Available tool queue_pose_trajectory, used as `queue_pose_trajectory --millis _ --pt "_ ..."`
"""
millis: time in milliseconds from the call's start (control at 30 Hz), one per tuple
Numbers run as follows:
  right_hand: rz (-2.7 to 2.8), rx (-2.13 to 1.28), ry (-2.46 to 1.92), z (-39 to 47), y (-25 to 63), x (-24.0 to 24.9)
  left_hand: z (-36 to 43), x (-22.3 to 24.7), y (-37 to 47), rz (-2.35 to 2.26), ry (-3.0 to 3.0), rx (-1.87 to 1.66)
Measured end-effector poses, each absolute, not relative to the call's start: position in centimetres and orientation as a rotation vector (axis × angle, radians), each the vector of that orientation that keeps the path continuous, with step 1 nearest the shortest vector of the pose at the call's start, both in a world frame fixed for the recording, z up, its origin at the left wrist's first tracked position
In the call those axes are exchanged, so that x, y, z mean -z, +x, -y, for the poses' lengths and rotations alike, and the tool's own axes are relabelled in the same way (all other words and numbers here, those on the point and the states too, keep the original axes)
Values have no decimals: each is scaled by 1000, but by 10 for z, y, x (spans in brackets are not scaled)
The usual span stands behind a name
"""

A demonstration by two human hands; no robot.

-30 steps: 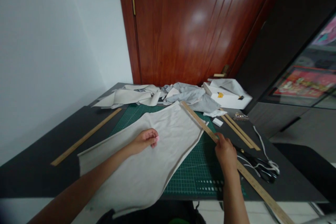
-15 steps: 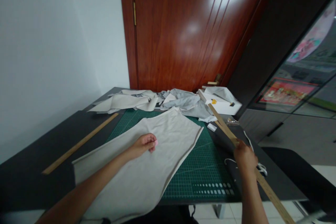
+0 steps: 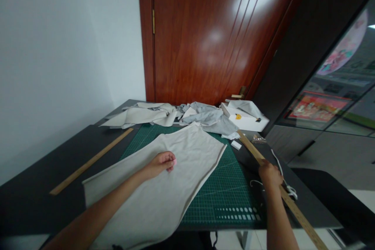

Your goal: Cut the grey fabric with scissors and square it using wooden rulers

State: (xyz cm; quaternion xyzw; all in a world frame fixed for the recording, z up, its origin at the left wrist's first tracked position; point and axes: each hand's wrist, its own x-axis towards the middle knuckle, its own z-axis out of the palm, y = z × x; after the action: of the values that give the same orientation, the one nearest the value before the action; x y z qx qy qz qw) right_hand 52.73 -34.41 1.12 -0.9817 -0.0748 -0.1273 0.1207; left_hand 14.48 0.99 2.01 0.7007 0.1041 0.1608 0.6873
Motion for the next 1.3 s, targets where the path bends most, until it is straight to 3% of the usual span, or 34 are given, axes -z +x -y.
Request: queue_pose_trajectory --millis 367,633,967,1133,1300 --pt "383 598 -2899 349 519 -5 -10 -20 147 -234 1603 -359" --pt "957 507 -2882 363 486 8 -11 -18 149 -232 1604 -341" --pt "866 545 -2895 365 473 5 -12 -20 150 -223 1628 -346" --pt "487 659 -2958 421 444 13 -12 -18 151 -235 1645 -348" --pt "406 506 -3020 482 448 13 -12 -17 152 -243 1651 -340"
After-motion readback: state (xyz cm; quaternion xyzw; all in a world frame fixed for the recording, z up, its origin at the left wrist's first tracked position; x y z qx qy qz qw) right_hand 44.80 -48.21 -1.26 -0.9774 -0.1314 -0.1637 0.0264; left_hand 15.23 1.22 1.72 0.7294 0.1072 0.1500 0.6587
